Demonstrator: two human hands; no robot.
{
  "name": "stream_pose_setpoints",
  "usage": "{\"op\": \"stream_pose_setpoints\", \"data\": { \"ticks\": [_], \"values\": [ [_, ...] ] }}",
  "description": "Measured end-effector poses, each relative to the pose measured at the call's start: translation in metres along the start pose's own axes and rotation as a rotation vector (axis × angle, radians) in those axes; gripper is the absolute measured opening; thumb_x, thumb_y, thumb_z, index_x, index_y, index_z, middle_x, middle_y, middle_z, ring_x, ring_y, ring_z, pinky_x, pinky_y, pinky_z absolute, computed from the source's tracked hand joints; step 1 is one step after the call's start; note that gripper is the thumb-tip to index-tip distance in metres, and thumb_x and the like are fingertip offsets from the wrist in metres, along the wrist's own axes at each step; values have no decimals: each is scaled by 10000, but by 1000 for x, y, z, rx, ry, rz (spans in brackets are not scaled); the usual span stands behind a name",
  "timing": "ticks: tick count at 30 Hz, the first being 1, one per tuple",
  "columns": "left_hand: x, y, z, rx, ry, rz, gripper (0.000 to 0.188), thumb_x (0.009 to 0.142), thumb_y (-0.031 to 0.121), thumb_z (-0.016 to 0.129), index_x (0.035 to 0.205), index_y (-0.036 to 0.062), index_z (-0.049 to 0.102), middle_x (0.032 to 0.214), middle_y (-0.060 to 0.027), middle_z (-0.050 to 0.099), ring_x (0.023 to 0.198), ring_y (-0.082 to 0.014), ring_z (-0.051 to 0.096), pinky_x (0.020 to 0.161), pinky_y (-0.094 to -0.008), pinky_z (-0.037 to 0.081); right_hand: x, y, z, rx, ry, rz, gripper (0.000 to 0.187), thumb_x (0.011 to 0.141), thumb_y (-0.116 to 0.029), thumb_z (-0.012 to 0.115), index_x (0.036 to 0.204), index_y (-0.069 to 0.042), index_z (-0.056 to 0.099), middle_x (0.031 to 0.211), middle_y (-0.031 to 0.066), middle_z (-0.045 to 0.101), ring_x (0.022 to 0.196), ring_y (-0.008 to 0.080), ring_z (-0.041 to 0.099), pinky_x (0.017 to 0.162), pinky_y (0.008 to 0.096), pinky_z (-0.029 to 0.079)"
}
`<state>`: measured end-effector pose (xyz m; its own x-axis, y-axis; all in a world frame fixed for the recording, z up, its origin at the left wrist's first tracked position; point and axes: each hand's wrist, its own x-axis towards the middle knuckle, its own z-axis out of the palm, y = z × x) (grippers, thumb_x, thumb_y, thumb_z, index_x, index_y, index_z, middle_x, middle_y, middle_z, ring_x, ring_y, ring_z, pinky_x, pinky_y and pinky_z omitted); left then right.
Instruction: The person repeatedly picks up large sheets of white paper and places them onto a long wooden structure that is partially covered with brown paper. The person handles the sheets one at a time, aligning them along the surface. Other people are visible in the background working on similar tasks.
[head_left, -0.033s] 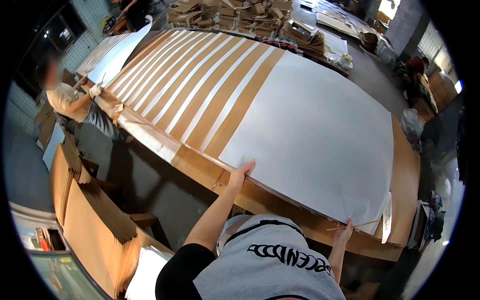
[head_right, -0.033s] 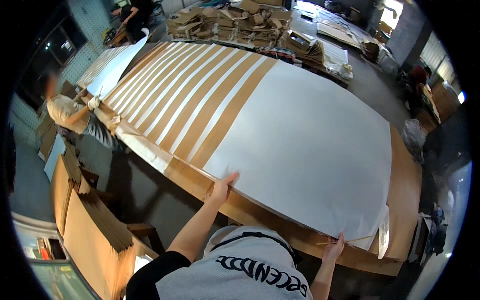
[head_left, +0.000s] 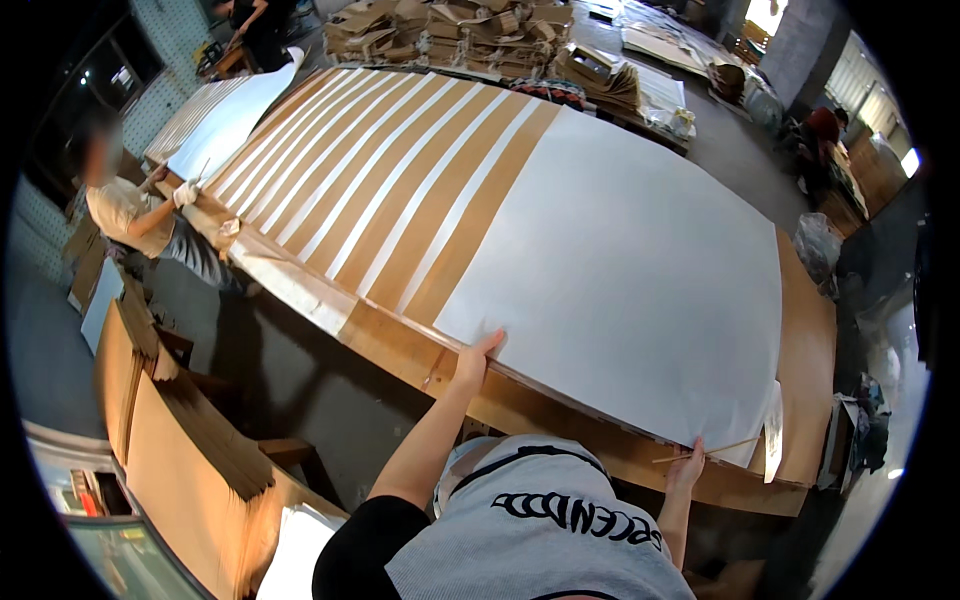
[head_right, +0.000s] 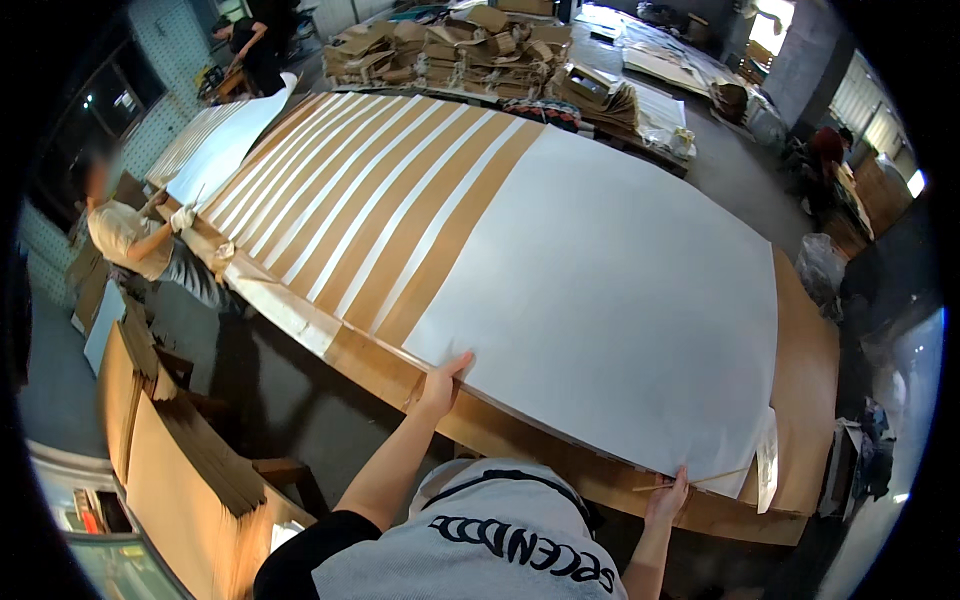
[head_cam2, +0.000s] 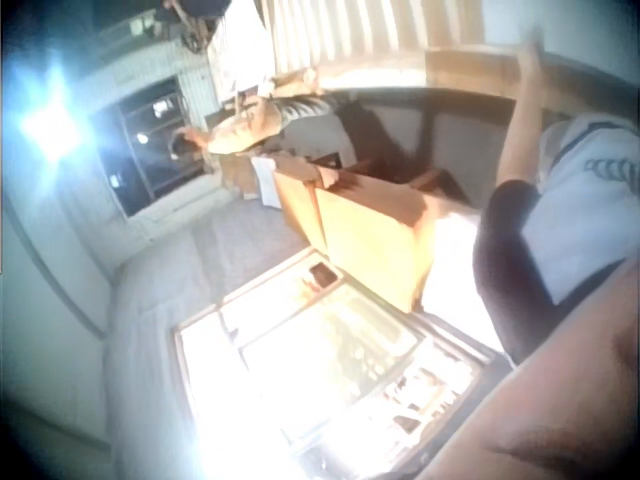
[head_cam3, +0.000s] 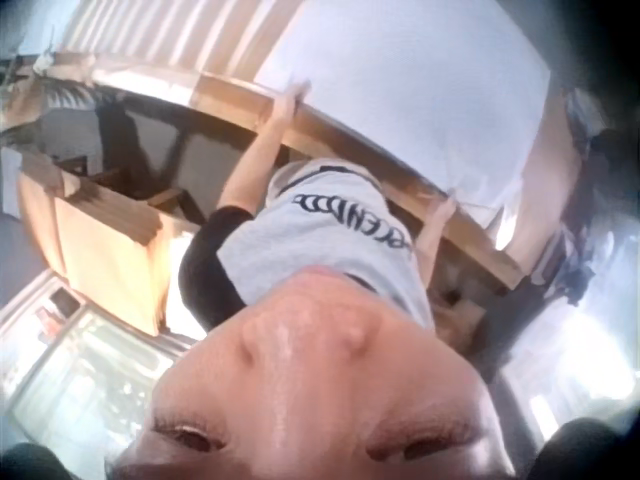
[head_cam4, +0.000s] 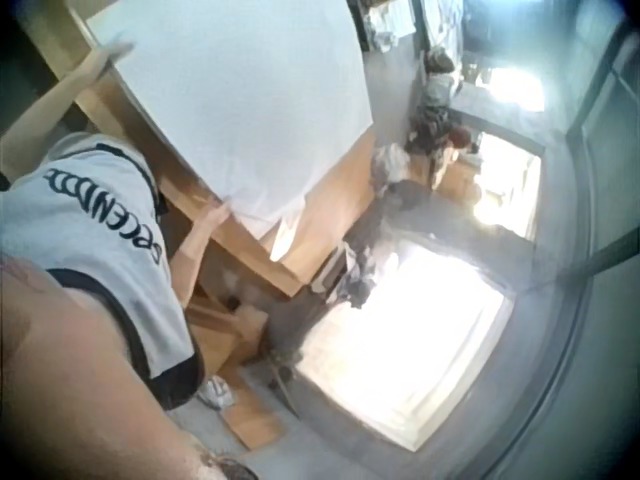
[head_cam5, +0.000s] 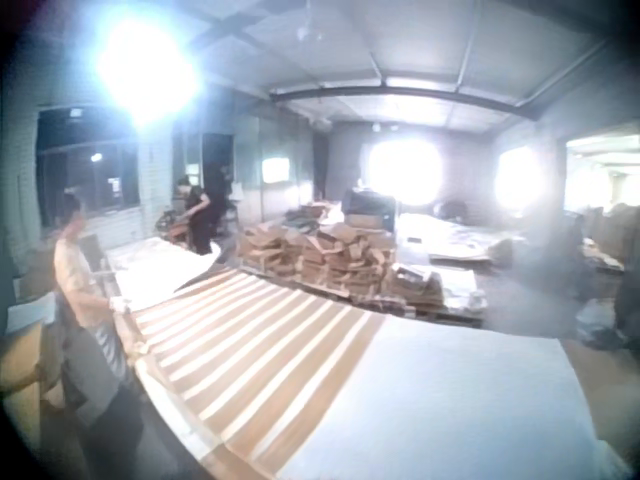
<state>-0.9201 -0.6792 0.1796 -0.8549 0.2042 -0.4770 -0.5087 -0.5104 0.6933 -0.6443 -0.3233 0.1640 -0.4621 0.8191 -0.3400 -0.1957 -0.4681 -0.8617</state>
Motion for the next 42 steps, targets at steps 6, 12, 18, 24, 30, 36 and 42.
{"op": "stream_pose_setpoints", "data": {
  "ticks": [6,12,18,24,30,36,42],
  "values": [
    [1,3,-2,-60,-3,-45,323,765,144,613,1012,-52,540,979,-90,574,916,-170,539,821,-283,415,-8,-1,11,-11,35,-2,313,847,-222,518,1111,-66,454,1096,45,489,976,166,468,815,334,401],
    [8,-2,-6,-45,-11,-30,298,771,94,598,1025,-35,513,1014,-90,555,949,-181,526,843,-299,415,0,2,4,-21,48,12,299,847,-215,517,1101,-70,457,1107,46,490,989,166,463,829,336,388],
    [6,-7,-17,121,2,88,381,755,144,628,1057,-44,493,1025,-86,542,958,-182,508,834,-292,403,5,3,3,-61,7,23,303,858,-213,501,1112,-58,447,1105,51,485,999,168,456,840,327,384],
    [-13,41,-20,423,209,204,307,800,241,594,957,-4,497,767,-53,555,664,-124,527,586,-244,429,0,-2,1,-117,11,33,311,872,-212,477,1123,-32,436,1111,66,475,998,174,451,859,324,375],
    [10,42,-78,476,447,381,199,877,202,457,800,19,446,576,-39,490,434,-99,454,358,-232,334,-4,-7,10,-121,-29,51,344,873,-224,475,1135,-8,422,1130,78,467,1026,181,442,914,325,348],
    [4,48,-63,243,459,237,189,877,187,442,797,16,433,571,-57,498,413,-125,485,346,-258,401,6,-6,-5,-114,-34,39,360,881,-220,456,1163,0,404,1153,87,456,1059,183,429,941,328,337],
    [8,43,-69,197,445,225,189,882,195,445,796,31,403,576,-72,487,451,-166,513,377,-300,461,3,-6,2,-122,-41,30,362,884,-213,448,1169,5,398,1155,88,458,1054,186,433,940,333,344]
  ]
}}
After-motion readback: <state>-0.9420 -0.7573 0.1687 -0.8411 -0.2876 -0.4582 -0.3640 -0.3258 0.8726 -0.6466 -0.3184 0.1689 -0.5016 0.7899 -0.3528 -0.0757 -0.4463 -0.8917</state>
